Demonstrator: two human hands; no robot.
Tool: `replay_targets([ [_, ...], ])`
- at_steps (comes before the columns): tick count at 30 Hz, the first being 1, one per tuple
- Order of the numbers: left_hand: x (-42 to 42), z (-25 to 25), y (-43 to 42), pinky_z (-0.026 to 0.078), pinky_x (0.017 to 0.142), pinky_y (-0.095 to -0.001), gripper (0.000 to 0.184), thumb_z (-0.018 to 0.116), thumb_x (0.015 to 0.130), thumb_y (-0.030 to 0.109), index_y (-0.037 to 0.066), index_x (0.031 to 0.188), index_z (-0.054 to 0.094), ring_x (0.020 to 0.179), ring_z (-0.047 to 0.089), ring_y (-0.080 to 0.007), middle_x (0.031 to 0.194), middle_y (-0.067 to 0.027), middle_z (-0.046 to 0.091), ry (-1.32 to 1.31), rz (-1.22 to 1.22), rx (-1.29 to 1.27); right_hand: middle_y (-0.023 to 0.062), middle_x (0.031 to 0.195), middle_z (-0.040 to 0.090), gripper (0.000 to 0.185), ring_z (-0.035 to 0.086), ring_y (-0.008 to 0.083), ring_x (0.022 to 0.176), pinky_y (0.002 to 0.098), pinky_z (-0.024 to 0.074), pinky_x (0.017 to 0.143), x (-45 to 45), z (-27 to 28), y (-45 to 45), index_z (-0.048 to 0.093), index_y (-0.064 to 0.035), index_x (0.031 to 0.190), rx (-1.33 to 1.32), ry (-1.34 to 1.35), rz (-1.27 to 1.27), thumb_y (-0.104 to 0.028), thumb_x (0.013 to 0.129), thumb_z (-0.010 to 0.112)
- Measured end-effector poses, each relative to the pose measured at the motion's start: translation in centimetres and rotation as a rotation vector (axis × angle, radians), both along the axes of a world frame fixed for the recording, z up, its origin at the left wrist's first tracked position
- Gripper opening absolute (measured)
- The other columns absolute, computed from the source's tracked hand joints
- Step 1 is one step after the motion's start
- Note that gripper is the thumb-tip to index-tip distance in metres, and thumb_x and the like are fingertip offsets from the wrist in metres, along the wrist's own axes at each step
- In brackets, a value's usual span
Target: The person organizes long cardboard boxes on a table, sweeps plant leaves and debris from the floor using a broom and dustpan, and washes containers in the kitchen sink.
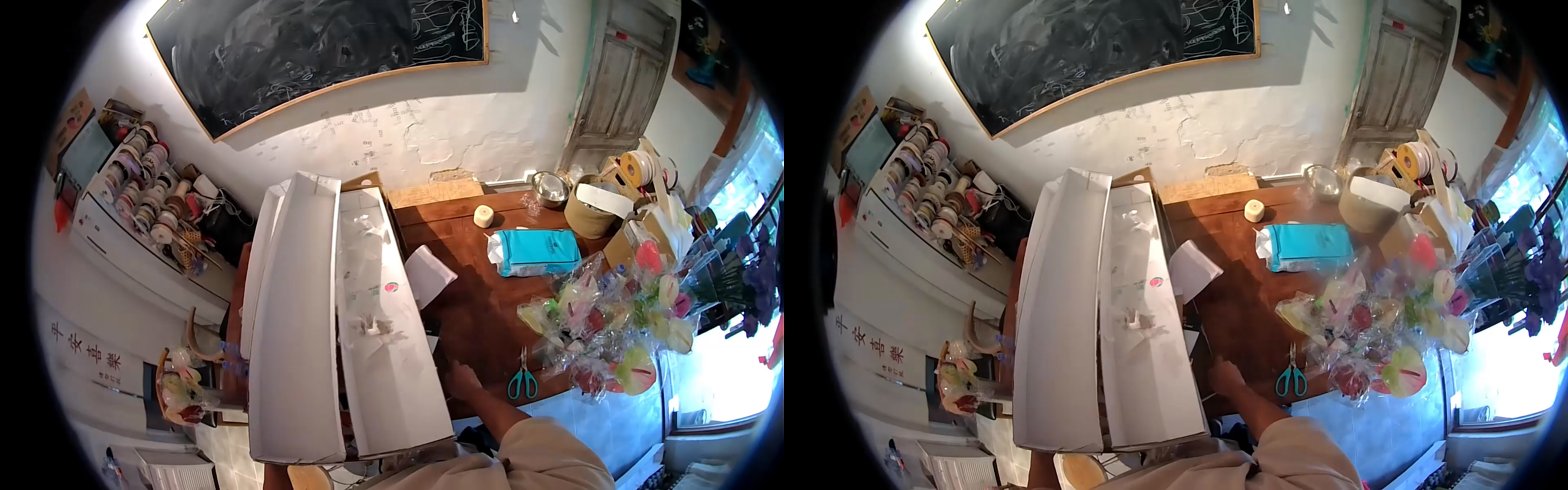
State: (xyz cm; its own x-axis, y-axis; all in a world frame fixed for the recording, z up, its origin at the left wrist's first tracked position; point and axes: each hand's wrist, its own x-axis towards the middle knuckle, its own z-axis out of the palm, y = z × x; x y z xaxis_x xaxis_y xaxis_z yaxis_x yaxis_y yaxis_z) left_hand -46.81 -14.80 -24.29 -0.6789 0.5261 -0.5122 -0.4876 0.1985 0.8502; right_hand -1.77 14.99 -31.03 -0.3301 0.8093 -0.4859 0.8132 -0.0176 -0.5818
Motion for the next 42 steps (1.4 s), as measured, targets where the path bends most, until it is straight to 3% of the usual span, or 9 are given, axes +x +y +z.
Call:
replay_targets([
  [7,1.6,-0.5,-0.8,0.049,0.09,-0.04,0.046,0.05,0.095,0.036,0.005,0.128,0.054,0.102,0.06,-0.0239,0.113,-0.01,0.063,-0.008,0.011,0.018,0.0336,0.102,0.062,0.037,0.061,0.0484,0.097,0.0521,0.0506,0.085,2.4,-4.3,-1.3,0.053,0.0059,0.102,0.008,0.095,0.077,-0.029,0.089,0.055],
  [13,0.9,-1.6,2.3,0.05,0.089,-0.04,0.046,0.05,0.095,0.036,0.005,0.127,0.055,0.101,0.061,-0.0237,0.112,-0.0099,0.063,-0.019,-0.021,0.058,0.0302,0.108,0.061,0.035,0.061,0.0468,0.098,0.049,0.0517,0.084,5.7,-11.3,-2.5,0.06,0.0004,0.109,0.283,0.184,0.296,-0.026,0.087,0.057],
  [16,0.4,-2.9,4.1,0.05,0.089,-0.0401,0.046,0.05,0.095,0.036,0.005,0.127,0.055,0.1,0.061,-0.0235,0.112,-0.0098,0.064,-0.04,-0.048,0.092,0.0292,0.109,0.062,0.038,0.061,0.0471,0.098,0.0482,0.0508,0.086,5.1,-11.1,-2.8,0.062,-0.0019,0.113,0.075,0.277,0.121,-0.027,0.085,0.058],
  [27,4.7,-9.0,5.9,0.05,0.087,-0.0402,0.045,0.05,0.095,0.036,0.005,0.127,0.055,0.098,0.062,-0.0231,0.109,-0.0097,0.065,-0.26,-0.044,0.233,0.023,0.1,0.064,0.034,0.063,0.038,0.088,0.0427,0.0524,0.074,7.8,-4.9,-0.9,0.061,-0.002,0.112,0.04,0.271,0.147,-0.026,0.089,0.056],
  [31,4.4,-9.3,4.6,0.051,0.085,-0.0361,0.042,0.054,0.094,0.028,0.002,0.128,0.053,0.099,0.062,-0.0211,0.108,-0.0109,0.064,0.002,-0.119,0.324,0.0212,0.097,0.065,0.032,0.064,0.0352,0.084,0.0409,0.0524,0.071,10.1,-3.4,-2.2,0.062,-0.0023,0.11,-0.013,0.268,0.103,-0.027,0.09,0.055],
  [33,6.2,-7.0,5.1,0.053,0.082,-0.0332,0.042,0.059,0.092,0.019,-0.001,0.128,0.05,0.093,0.064,-0.0194,0.102,-0.0095,0.064,0.406,0.085,0.269,0.0202,0.095,0.065,0.032,0.064,0.0339,0.082,0.04,0.0524,0.07,11.2,-3.8,-2.9,0.062,-0.0024,0.11,-0.043,0.272,0.085,-0.027,0.091,0.054],
  [35,9.6,1.2,5.0,0.055,0.077,-0.0318,0.035,0.061,0.09,0.012,-0.003,0.121,0.051,0.084,0.065,-0.0181,0.095,-0.007,0.063,0.519,0.246,0.29,0.0193,0.094,0.065,0.031,0.064,0.0325,0.081,0.0391,0.0524,0.068,11.6,-4.2,-3.4,0.062,-0.0025,0.109,-0.074,0.28,0.07,-0.027,0.091,0.054],
  [38,9.2,5.8,4.0,0.055,0.071,-0.0307,0.025,0.061,0.092,0.014,0.0,0.111,0.054,0.077,0.066,-0.0171,0.09,-0.0049,0.062,0.479,0.55,0.139,0.0179,0.092,0.066,0.031,0.065,0.0304,0.078,0.0378,0.0524,0.066,11.8,-4.5,-4.1,0.063,-0.0027,0.108,-0.11,0.288,0.049,-0.027,0.092,0.053],
  [42,11.5,14.2,3.2,0.052,0.065,-0.0305,0.023,0.057,0.097,0.024,0.002,0.094,0.055,0.07,0.061,-0.0164,0.085,-0.0077,0.059,0.718,0.49,0.436,0.0161,0.088,0.066,0.03,0.065,0.0276,0.075,0.036,0.0524,0.063,11.2,-4.4,-4.5,0.063,-0.003,0.106,-0.13,0.303,0.044,-0.028,0.093,0.052],
])
